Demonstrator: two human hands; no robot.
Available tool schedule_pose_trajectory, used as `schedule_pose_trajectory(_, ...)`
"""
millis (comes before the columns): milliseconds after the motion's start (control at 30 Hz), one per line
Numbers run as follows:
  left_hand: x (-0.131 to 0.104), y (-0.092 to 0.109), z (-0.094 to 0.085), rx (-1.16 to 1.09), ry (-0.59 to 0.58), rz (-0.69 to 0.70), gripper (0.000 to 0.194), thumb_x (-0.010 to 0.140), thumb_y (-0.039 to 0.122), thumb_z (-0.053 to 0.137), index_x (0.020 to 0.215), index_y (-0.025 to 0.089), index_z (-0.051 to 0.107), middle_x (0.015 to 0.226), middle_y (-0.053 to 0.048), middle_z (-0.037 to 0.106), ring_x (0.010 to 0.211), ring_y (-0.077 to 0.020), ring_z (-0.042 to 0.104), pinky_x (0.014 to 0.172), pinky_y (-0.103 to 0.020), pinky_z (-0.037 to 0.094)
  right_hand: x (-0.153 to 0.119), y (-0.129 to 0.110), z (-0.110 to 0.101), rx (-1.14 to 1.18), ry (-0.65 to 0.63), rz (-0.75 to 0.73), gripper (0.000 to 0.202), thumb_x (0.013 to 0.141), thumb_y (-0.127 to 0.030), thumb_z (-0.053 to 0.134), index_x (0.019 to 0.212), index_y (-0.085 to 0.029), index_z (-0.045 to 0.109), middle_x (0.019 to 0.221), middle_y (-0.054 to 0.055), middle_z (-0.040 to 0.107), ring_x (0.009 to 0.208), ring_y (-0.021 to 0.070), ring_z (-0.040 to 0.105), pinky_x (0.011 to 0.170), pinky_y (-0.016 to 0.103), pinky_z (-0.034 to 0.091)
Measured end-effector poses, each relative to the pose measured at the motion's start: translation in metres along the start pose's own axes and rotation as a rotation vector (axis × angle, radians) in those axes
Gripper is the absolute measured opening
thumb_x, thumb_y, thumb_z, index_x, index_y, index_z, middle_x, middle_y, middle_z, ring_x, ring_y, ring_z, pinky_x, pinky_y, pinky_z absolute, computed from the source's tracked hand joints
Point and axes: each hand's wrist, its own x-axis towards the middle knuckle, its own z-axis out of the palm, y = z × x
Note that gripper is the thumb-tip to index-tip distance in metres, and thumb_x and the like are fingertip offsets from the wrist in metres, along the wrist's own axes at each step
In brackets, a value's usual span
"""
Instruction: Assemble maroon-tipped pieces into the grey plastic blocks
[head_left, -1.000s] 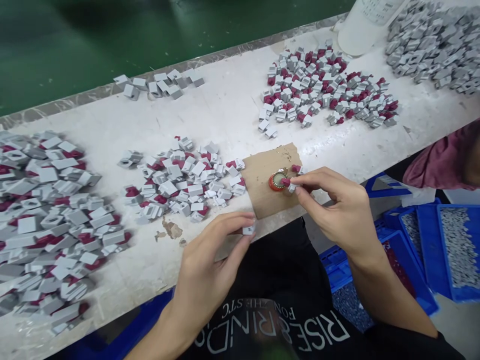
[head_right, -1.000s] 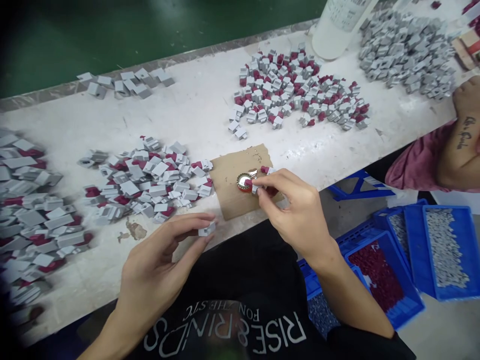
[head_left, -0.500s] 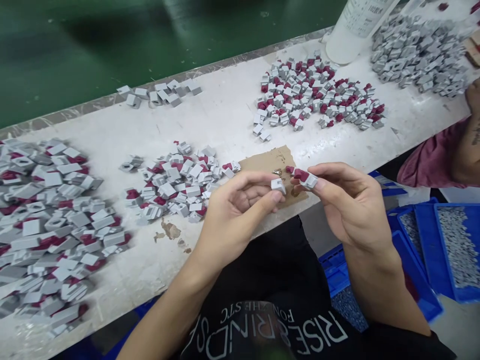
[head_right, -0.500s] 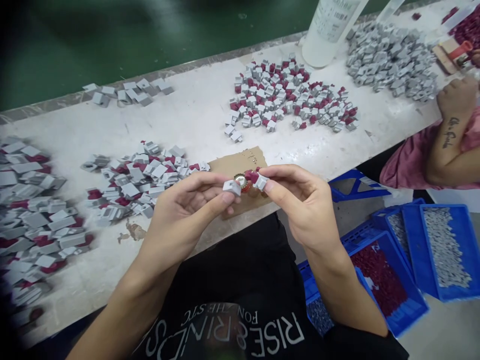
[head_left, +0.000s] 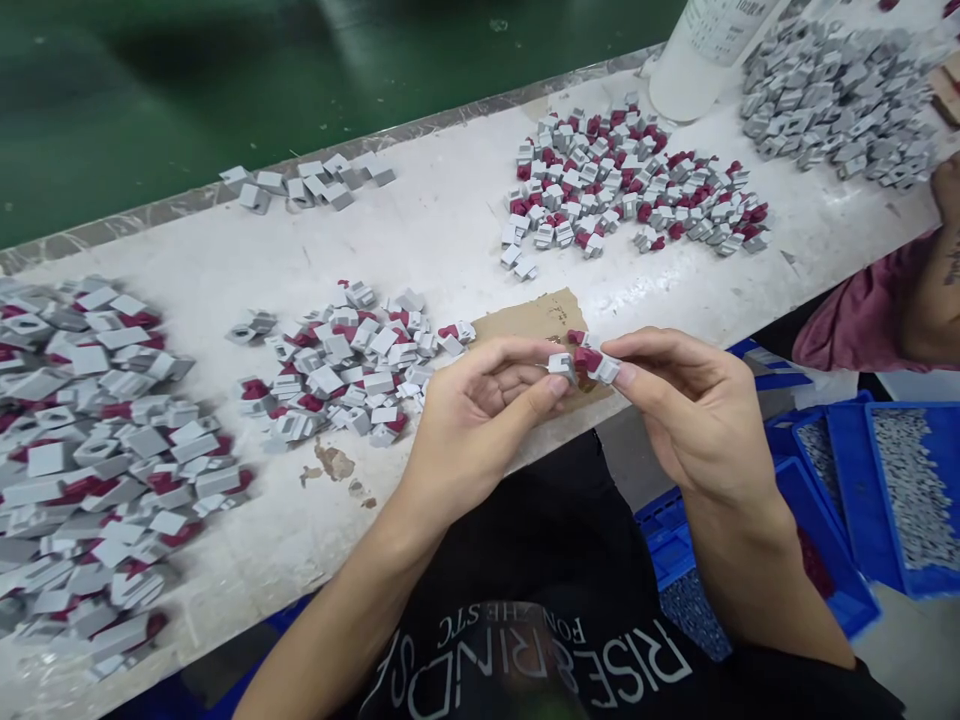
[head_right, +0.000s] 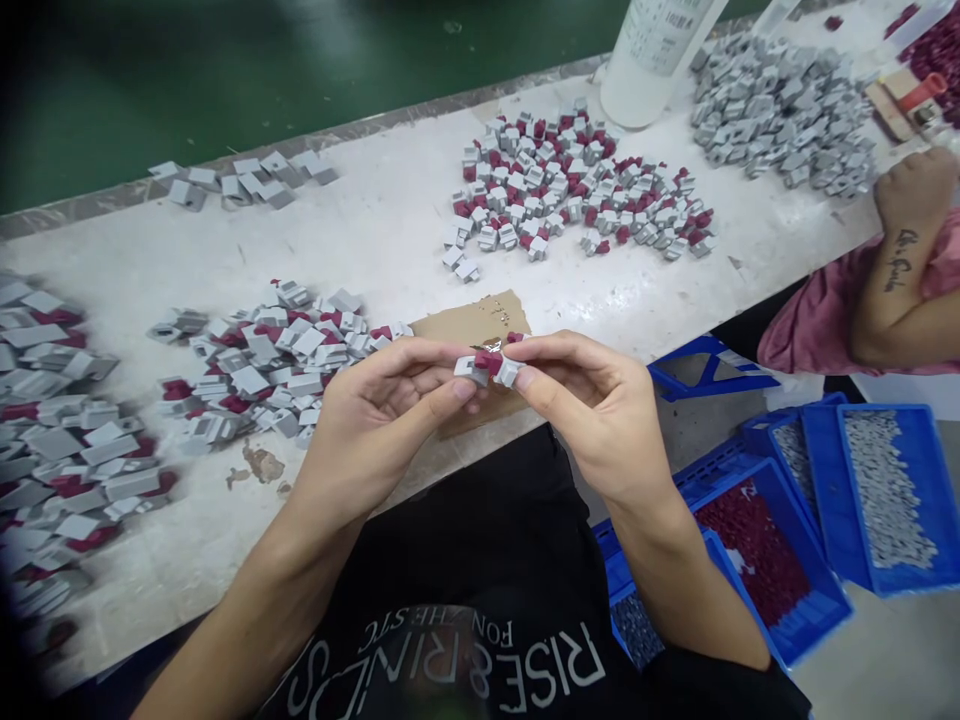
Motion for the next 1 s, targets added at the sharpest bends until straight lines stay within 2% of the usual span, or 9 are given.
schedule_pose_trajectory(133, 0.0, 0.002, 0.001, 0.031, 0.019, -0.02, 0.017, 0.098, 0.028, 0.096, 0.108, 0.02, 0.085, 0.099, -0.006, 0.09, 0.086, -0.0206, 0.087, 0.083, -0.033, 0.076, 0.004, 0.001, -0.001, 0.06, 0.004, 0.092, 0.008, 0.096, -0.029, 0.093, 0.104, -0.031, 0.091, 0.108, 0.002, 0.092, 0.105, 0.0242, 0.089, 0.1, 0.042, 0.075)
schedule_pose_trajectory(267, 0.0, 0.004, 0.002, 0.056, 0.031, 0.0, 0.017, 0.1, 0.03, 0.094, 0.11, 0.02, 0.084, 0.093, -0.005, 0.089, 0.082, -0.0199, 0.086, 0.082, -0.033, 0.076, 0.01, 0.004, -0.003, 0.168, -0.027, 0.223, 0.017, 0.093, -0.041, 0.095, 0.104, -0.032, 0.086, 0.103, 0.001, 0.093, 0.1, 0.0292, 0.091, 0.1, 0.055, 0.076)
schedule_pose_trajectory(400, 0.0, 0.004, 0.002, 0.05, 0.034, 0.036, 0.012, 0.102, 0.026, 0.091, 0.112, 0.021, 0.085, 0.101, -0.005, 0.089, 0.087, -0.0191, 0.087, 0.086, -0.032, 0.075, 0.014, 0.006, -0.005, 0.247, -0.059, 0.297, 0.022, 0.091, -0.043, 0.094, 0.106, -0.031, 0.085, 0.105, 0.001, 0.093, 0.104, 0.0307, 0.091, 0.103, 0.058, 0.075)
schedule_pose_trajectory(500, 0.0, 0.005, 0.002, 0.037, 0.028, 0.033, 0.01, 0.102, 0.024, 0.09, 0.112, 0.021, 0.085, 0.105, -0.005, 0.09, 0.092, -0.0198, 0.087, 0.089, -0.034, 0.076, 0.013, 0.008, -0.004, 0.246, -0.073, 0.271, 0.017, 0.094, -0.041, 0.093, 0.107, -0.032, 0.086, 0.108, 0.001, 0.093, 0.104, 0.0286, 0.091, 0.104, 0.055, 0.075)
schedule_pose_trajectory(633, 0.001, 0.004, 0.003, -0.004, 0.001, 0.038, 0.011, 0.103, 0.022, 0.09, 0.112, 0.021, 0.084, 0.104, -0.005, 0.09, 0.096, -0.0208, 0.089, 0.093, -0.035, 0.076, 0.009, 0.012, -0.002, 0.183, -0.073, 0.155, 0.012, 0.1, -0.04, 0.09, 0.109, -0.033, 0.087, 0.108, 0.001, 0.093, 0.102, 0.0259, 0.091, 0.102, 0.052, 0.076)
schedule_pose_trajectory(767, 0.002, 0.003, 0.004, -0.028, -0.008, 0.031, 0.011, 0.103, 0.023, 0.09, 0.11, 0.021, 0.082, 0.103, -0.005, 0.09, 0.098, -0.0223, 0.09, 0.095, -0.037, 0.076, 0.006, 0.012, -0.002, 0.066, -0.052, 0.119, 0.017, 0.1, -0.044, 0.092, 0.11, -0.031, 0.087, 0.115, 0.003, 0.092, 0.107, 0.0267, 0.09, 0.107, 0.053, 0.075)
schedule_pose_trajectory(1000, 0.002, 0.003, 0.004, 0.014, -0.008, 0.025, 0.01, 0.103, 0.024, 0.089, 0.111, 0.021, 0.083, 0.105, -0.006, 0.091, 0.1, -0.0234, 0.09, 0.096, -0.04, 0.076, 0.004, 0.01, 0.0, 0.034, -0.016, 0.078, 0.013, 0.101, -0.039, 0.092, 0.109, -0.031, 0.088, 0.115, 0.003, 0.092, 0.111, 0.0254, 0.09, 0.108, 0.048, 0.074)
